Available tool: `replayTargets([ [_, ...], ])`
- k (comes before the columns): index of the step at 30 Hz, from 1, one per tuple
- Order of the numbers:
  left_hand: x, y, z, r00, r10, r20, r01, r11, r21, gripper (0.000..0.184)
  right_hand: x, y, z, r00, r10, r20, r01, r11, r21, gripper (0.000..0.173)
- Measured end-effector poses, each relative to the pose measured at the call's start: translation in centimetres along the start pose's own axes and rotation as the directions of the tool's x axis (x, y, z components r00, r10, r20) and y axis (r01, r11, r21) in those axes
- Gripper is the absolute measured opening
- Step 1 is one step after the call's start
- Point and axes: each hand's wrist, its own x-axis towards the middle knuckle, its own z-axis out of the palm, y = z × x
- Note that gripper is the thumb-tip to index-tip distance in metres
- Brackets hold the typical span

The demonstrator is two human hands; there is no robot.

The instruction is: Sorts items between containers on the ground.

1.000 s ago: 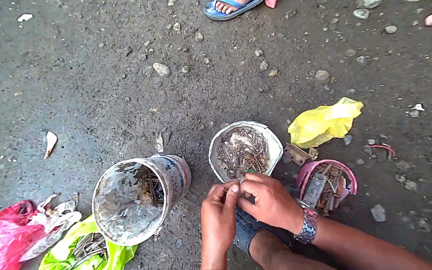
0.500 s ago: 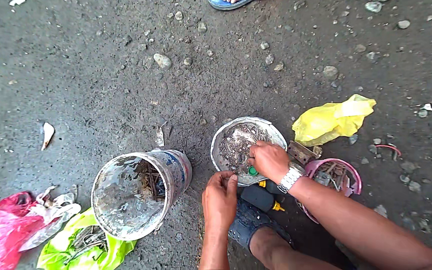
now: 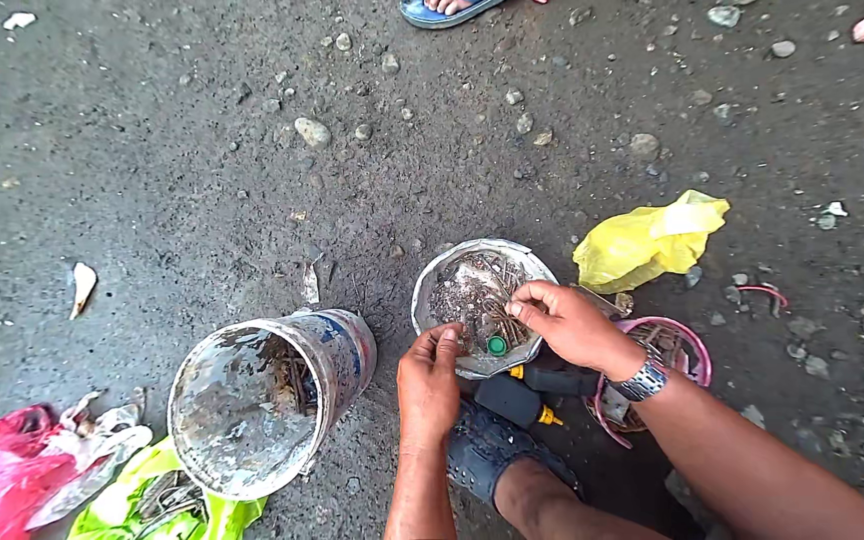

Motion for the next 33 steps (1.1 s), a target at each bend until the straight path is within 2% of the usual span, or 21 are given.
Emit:
replayTargets([
  [3, 0.2, -0.2, -0.2, 1.000, -0.006, -0.023, 0.006, 0.999, -0.043, 0.021, 0.4, -0.2, -0.3, 0.999, -0.044, 0.029, 0.044, 0.999, 0.005, 0.012],
  [8, 0.0, 0.1, 0.7, 0.998, 0.001, 0.058, 0.013, 0.969, -0.246, 0.016, -0.3, -1.2, 2.1, 0.973, -0.156, 0.169, 0.158, 0.987, 0.006, 0.014],
  [10, 0.0, 0.0, 0.9, 0.998, 0.025, 0.050, -0.009, 0.956, -0.294, 0.011, -0.3, -1.0, 3.0, 0.967, -0.189, 0.171, 0.193, 0.981, -0.003, 0.017],
  [12, -0.2, -0.2, 0.6, 0.999, 0.028, 0.044, -0.013, 0.954, -0.299, 0.015, -0.1, -0.7, 3.3, 0.965, -0.206, 0.163, 0.202, 0.978, 0.040, 0.017],
  [16, -0.7, 0.1, -0.1, 0.990, -0.124, 0.060, 0.138, 0.879, -0.456, 0.023, 0.0, 0.2, 3.0, 0.969, -0.218, 0.118, 0.207, 0.973, 0.105, 0.010],
  [21, -1.3, 0.3, -1.1, 0.955, -0.233, 0.187, 0.293, 0.622, -0.726, 0.031, 1.0, 1.5, 2.3, 0.976, -0.215, -0.021, 0.210, 0.966, -0.148, 0.012],
  [25, -1.6, 0.1, -1.6, 0.946, -0.223, 0.237, 0.320, 0.508, -0.800, 0.032, 1.6, 1.8, 2.7, 0.974, -0.218, -0.053, 0.177, 0.891, -0.418, 0.013],
  [28, -1.6, -0.2, -1.9, 0.941, -0.221, 0.256, 0.333, 0.465, -0.821, 0.034, 2.1, 2.2, 4.2, 0.956, -0.292, 0.005, 0.253, 0.819, -0.515, 0.018],
  [33, -1.9, -0.1, -1.9, 0.941, -0.265, 0.212, 0.316, 0.456, -0.832, 0.033, 3.5, 2.8, 6.3, 0.919, -0.327, 0.219, 0.391, 0.690, -0.609, 0.026],
])
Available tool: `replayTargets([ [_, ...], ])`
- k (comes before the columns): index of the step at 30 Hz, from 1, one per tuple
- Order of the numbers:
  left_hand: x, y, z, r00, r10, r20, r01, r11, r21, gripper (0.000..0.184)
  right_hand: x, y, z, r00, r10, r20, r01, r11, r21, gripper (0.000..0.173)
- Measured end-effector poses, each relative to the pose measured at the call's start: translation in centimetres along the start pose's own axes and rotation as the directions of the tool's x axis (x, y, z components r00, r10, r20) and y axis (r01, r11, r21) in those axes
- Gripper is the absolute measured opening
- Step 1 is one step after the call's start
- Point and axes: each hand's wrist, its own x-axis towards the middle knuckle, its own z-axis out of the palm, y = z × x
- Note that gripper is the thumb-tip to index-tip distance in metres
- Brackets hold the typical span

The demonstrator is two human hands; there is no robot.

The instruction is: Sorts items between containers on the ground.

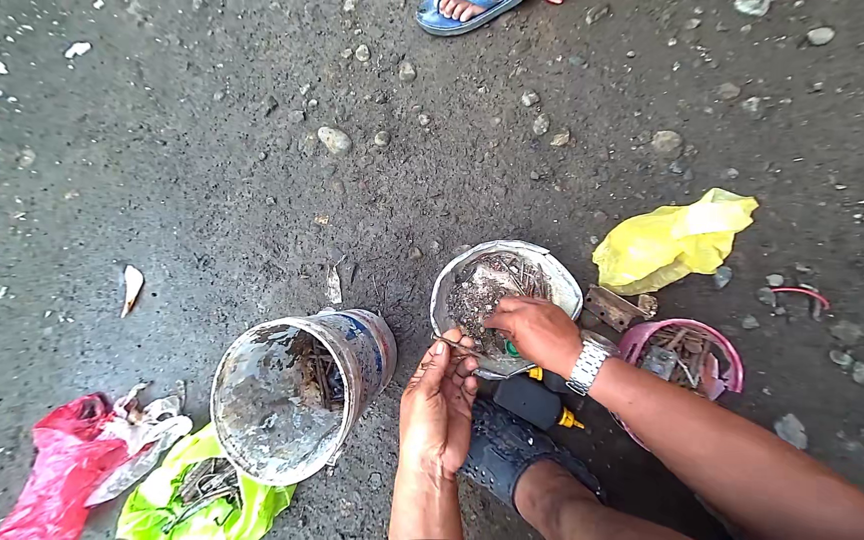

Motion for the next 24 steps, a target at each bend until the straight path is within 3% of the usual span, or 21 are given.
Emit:
replayTargets([
  [3, -0.5, 0.0, 0.3, 0.998, 0.038, -0.042, -0.036, 0.998, 0.042, 0.029, 0.4, -0.2, 0.2, 0.999, 0.024, 0.042, -0.022, 0.999, -0.041, 0.022],
  [7, -0.7, 0.0, 0.2, 0.997, 0.057, -0.047, -0.054, 0.997, 0.062, 0.031, 0.3, 0.1, -0.2, 0.997, 0.073, -0.008, -0.073, 0.997, 0.016, 0.010],
  [10, -0.6, -0.1, 0.3, 0.997, 0.062, -0.054, -0.059, 0.996, 0.062, 0.039, -0.6, 0.0, -1.9, 0.986, 0.164, -0.012, -0.155, 0.952, 0.265, 0.010],
  [12, -0.5, -0.1, 0.4, 0.996, 0.055, -0.065, -0.051, 0.997, 0.055, 0.040, -1.4, -0.2, -3.1, 0.973, 0.230, 0.024, -0.209, 0.831, 0.515, 0.011],
  [14, -0.3, -0.2, 0.4, 0.996, 0.055, -0.073, -0.050, 0.996, 0.080, 0.032, -2.1, -0.4, -3.8, 0.961, 0.276, 0.030, -0.234, 0.750, 0.619, 0.010],
  [15, -0.2, -0.3, 0.5, 0.995, 0.064, -0.078, -0.056, 0.993, 0.105, 0.028, -2.3, -0.4, -3.9, 0.958, 0.287, -0.008, -0.233, 0.794, 0.562, 0.011],
  [18, 0.0, -0.6, 1.0, 0.989, 0.119, -0.082, -0.101, 0.974, 0.203, 0.024, -2.0, 0.0, -2.7, 0.969, 0.203, -0.141, -0.183, 0.973, 0.143, 0.015],
  [21, 0.1, -0.9, 1.2, 0.989, 0.141, -0.049, -0.124, 0.958, 0.259, 0.028, -0.8, 0.0, -0.6, 0.994, 0.045, -0.100, -0.047, 0.999, -0.018, 0.021],
  [24, -0.2, -1.0, 0.9, 0.989, 0.145, -0.019, -0.134, 0.953, 0.271, 0.031, 0.1, -0.6, 0.6, 1.000, 0.017, -0.005, -0.017, 0.995, -0.095, 0.017],
])
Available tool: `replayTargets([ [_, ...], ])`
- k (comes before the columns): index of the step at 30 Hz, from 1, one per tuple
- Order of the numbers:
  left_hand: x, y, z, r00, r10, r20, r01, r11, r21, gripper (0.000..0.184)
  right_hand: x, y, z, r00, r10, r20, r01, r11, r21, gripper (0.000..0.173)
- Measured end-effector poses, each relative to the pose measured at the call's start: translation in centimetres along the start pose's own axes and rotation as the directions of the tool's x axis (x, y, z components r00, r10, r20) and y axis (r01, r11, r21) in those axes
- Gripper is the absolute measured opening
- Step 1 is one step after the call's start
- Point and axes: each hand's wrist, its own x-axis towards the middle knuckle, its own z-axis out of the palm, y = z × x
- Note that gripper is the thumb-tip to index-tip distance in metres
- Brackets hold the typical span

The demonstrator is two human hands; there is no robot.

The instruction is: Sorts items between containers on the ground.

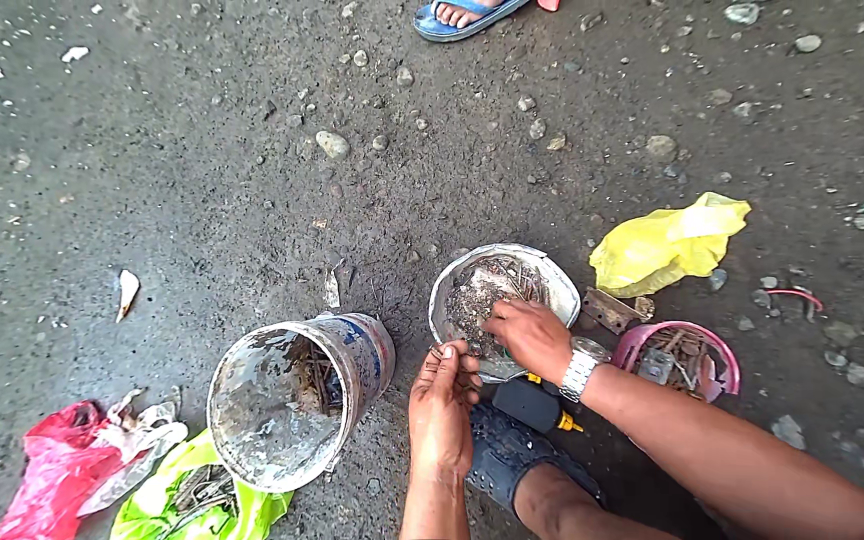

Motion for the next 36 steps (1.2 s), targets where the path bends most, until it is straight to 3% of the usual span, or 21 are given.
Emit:
replayTargets([
  [3, -0.3, -0.1, -0.7, 1.000, 0.013, -0.013, -0.013, 1.000, 0.016, 0.033, -0.1, -0.1, -0.4, 0.999, 0.047, -0.016, -0.046, 0.997, 0.060, 0.011],
  [7, -0.5, -0.5, -0.8, 0.997, 0.076, -0.025, -0.073, 0.992, 0.107, 0.022, -2.9, -1.6, -4.8, 0.990, 0.141, -0.031, -0.112, 0.885, 0.451, 0.021],
  [9, -0.8, -0.8, -0.5, 0.993, 0.105, 0.054, -0.112, 0.985, 0.132, 0.021, -4.7, -3.1, -6.2, 0.983, 0.143, -0.119, -0.049, 0.817, 0.575, 0.024],
  [12, -1.5, -1.1, 0.4, 0.973, 0.130, 0.192, -0.152, 0.982, 0.109, 0.026, -6.5, -5.1, -6.6, 0.958, 0.121, -0.258, 0.056, 0.807, 0.587, 0.026],
  [16, -3.3, 0.4, 0.3, 0.958, 0.190, 0.215, -0.215, 0.971, 0.100, 0.026, -7.2, -5.4, -7.0, 0.943, 0.059, -0.328, 0.194, 0.703, 0.685, 0.029],
  [18, -5.0, 3.2, -1.3, 0.946, 0.265, 0.185, -0.294, 0.943, 0.155, 0.027, -6.4, -3.7, -7.1, 0.938, 0.136, -0.320, 0.108, 0.760, 0.641, 0.022],
  [20, -6.3, 6.6, -4.1, 0.894, 0.428, 0.129, -0.447, 0.853, 0.269, 0.027, -5.0, -1.1, -7.2, 0.936, 0.234, -0.262, -0.090, 0.881, 0.465, 0.020],
  [22, -6.4, 9.9, -7.3, 0.780, 0.624, 0.043, -0.574, 0.688, 0.443, 0.026, -3.3, 1.3, -6.8, 0.924, 0.312, -0.222, -0.243, 0.926, 0.287, 0.021],
  [24, -5.4, 12.4, -9.9, 0.673, 0.738, -0.037, -0.555, 0.539, 0.634, 0.018, -1.5, 2.6, -6.3, 0.918, 0.367, -0.149, -0.346, 0.926, 0.148, 0.023],
  [25, -4.7, 13.2, -11.2, 0.666, 0.745, -0.052, -0.489, 0.487, 0.724, 0.015, -0.7, 2.7, -6.1, 0.917, 0.380, -0.123, -0.368, 0.924, 0.109, 0.024],
  [28, -3.6, 14.6, -13.8, 0.811, 0.581, -0.064, -0.216, 0.398, 0.892, 0.042, 1.5, 2.2, -5.6, 0.927, 0.370, -0.059, -0.366, 0.928, 0.073, 0.026],
  [30, -3.2, 14.5, -14.5, 0.856, 0.509, -0.091, -0.119, 0.364, 0.924, 0.054, 3.1, 1.7, -5.0, 0.917, 0.398, 0.012, -0.398, 0.916, 0.061, 0.033],
  [33, -3.6, 13.5, -13.7, 0.819, 0.561, -0.122, -0.126, 0.383, 0.915, 0.050, 5.0, 1.1, -4.0, 0.901, 0.432, -0.022, -0.431, 0.901, 0.052, 0.031],
  [36, -4.9, 12.1, -11.5, 0.728, 0.683, -0.059, -0.274, 0.369, 0.888, 0.040, 5.7, 0.9, -3.3, 0.907, 0.409, -0.103, -0.408, 0.912, 0.032, 0.026],
])
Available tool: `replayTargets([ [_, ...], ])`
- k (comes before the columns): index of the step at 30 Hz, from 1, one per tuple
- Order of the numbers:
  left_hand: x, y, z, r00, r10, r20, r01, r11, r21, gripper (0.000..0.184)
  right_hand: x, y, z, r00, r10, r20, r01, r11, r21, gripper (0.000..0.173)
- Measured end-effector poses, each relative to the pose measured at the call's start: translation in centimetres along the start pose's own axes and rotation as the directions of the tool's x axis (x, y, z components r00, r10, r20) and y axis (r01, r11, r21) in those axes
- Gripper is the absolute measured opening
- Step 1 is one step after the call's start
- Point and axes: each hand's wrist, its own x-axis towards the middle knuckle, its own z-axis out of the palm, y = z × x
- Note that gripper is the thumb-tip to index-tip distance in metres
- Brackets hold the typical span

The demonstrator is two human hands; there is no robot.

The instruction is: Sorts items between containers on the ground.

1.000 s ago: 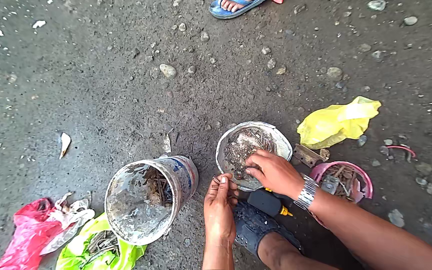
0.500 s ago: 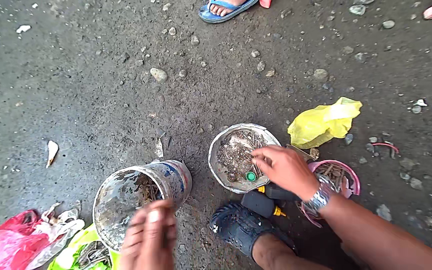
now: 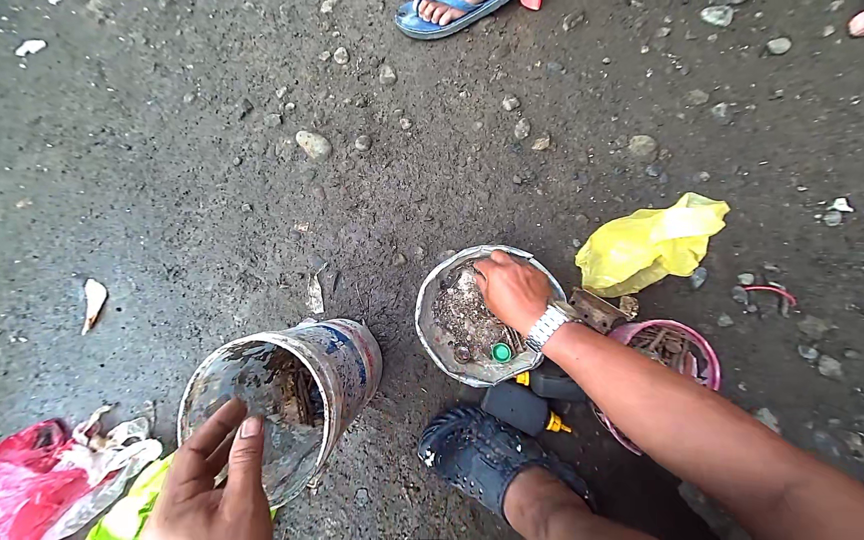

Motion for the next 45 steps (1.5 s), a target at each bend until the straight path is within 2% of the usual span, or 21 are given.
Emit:
replayTargets([
  [4, -2.8, 3.8, 2.8, 0.971, 0.235, 0.048, -0.228, 0.966, -0.125, 0.026, 0.4, -0.4, 0.2, 1.000, -0.007, 0.014, 0.007, 1.000, 0.005, 0.024],
  [6, -3.6, 5.1, 4.6, 0.950, 0.288, 0.117, -0.269, 0.951, -0.153, 0.025, 0.6, -1.0, -0.4, 0.996, 0.060, 0.068, -0.061, 0.998, 0.020, 0.022],
  [9, -3.9, 6.3, 8.8, 0.927, 0.316, 0.202, -0.306, 0.949, -0.080, 0.023, 0.6, -1.4, -0.7, 0.990, 0.102, 0.102, -0.105, 0.994, 0.026, 0.019],
  [11, -3.2, 6.9, 12.7, 0.911, 0.258, 0.322, -0.282, 0.959, 0.030, 0.022, 0.0, -1.3, -0.2, 0.992, 0.089, 0.086, -0.092, 0.995, 0.028, 0.018],
  [14, -1.0, 7.6, 19.2, 0.836, 0.046, 0.547, -0.192, 0.958, 0.214, 0.036, -1.1, -0.7, 1.0, 0.997, 0.049, -0.057, -0.046, 0.997, 0.055, 0.021],
  [17, -0.1, 7.4, 23.9, 0.811, 0.008, 0.585, -0.222, 0.929, 0.295, 0.047, -2.4, 0.3, 1.4, 0.992, 0.010, -0.130, -0.002, 0.998, 0.062, 0.041],
  [19, 0.2, 7.2, 25.4, 0.815, 0.001, 0.580, -0.260, 0.894, 0.365, 0.056, -2.4, 0.7, 1.7, 0.993, -0.004, -0.117, 0.008, 0.999, 0.031, 0.042],
  [23, 0.7, 6.3, 26.5, 0.852, 0.009, 0.524, -0.270, 0.864, 0.425, 0.048, -1.4, 0.8, 1.8, 0.996, 0.005, -0.092, -0.009, 0.999, -0.043, 0.036],
  [26, 1.0, 6.1, 26.2, 0.854, -0.066, 0.517, -0.215, 0.859, 0.465, 0.038, -0.5, 0.7, 1.1, 0.997, 0.060, -0.054, -0.059, 0.998, 0.027, 0.030],
  [29, 0.3, 6.3, 25.1, 0.778, -0.139, 0.612, -0.274, 0.802, 0.531, 0.027, -0.5, 0.4, 0.6, 0.996, 0.089, -0.029, -0.088, 0.995, 0.048, 0.022],
  [32, -0.5, 7.2, 23.4, 0.644, -0.255, 0.721, -0.335, 0.754, 0.565, 0.034, -1.6, 0.5, 1.0, 0.996, 0.049, -0.069, -0.045, 0.998, 0.046, 0.018],
  [33, -0.4, 7.4, 23.0, 0.629, -0.263, 0.731, -0.330, 0.761, 0.558, 0.036, -2.2, 0.7, 1.2, 0.995, 0.035, -0.097, -0.029, 0.998, 0.063, 0.017],
  [34, -0.2, 7.3, 22.7, 0.640, -0.255, 0.725, -0.310, 0.778, 0.547, 0.034, -2.7, 1.0, 1.5, 0.993, 0.030, -0.115, -0.022, 0.997, 0.069, 0.016],
  [37, 0.4, 6.9, 22.8, 0.754, -0.156, 0.638, -0.223, 0.853, 0.472, 0.025, -3.6, 2.1, 1.5, 0.989, 0.020, -0.148, -0.006, 0.996, 0.094, 0.017],
  [39, 0.6, 6.5, 23.3, 0.805, -0.089, 0.586, -0.226, 0.868, 0.443, 0.022, -3.0, 1.8, 1.1, 0.981, -0.015, -0.195, 0.044, 0.988, 0.146, 0.022],
  [42, -0.5, 5.9, 24.6, 0.813, 0.013, 0.582, -0.297, 0.869, 0.395, 0.032, -1.3, 0.9, 0.3, 0.990, -0.018, -0.141, 0.037, 0.990, 0.135, 0.030],
  [45, -1.4, 5.9, 25.3, 0.813, 0.029, 0.581, -0.309, 0.868, 0.389, 0.032, 0.0, -0.5, -0.3, 0.999, -0.028, -0.022, 0.030, 0.996, 0.090, 0.025],
])
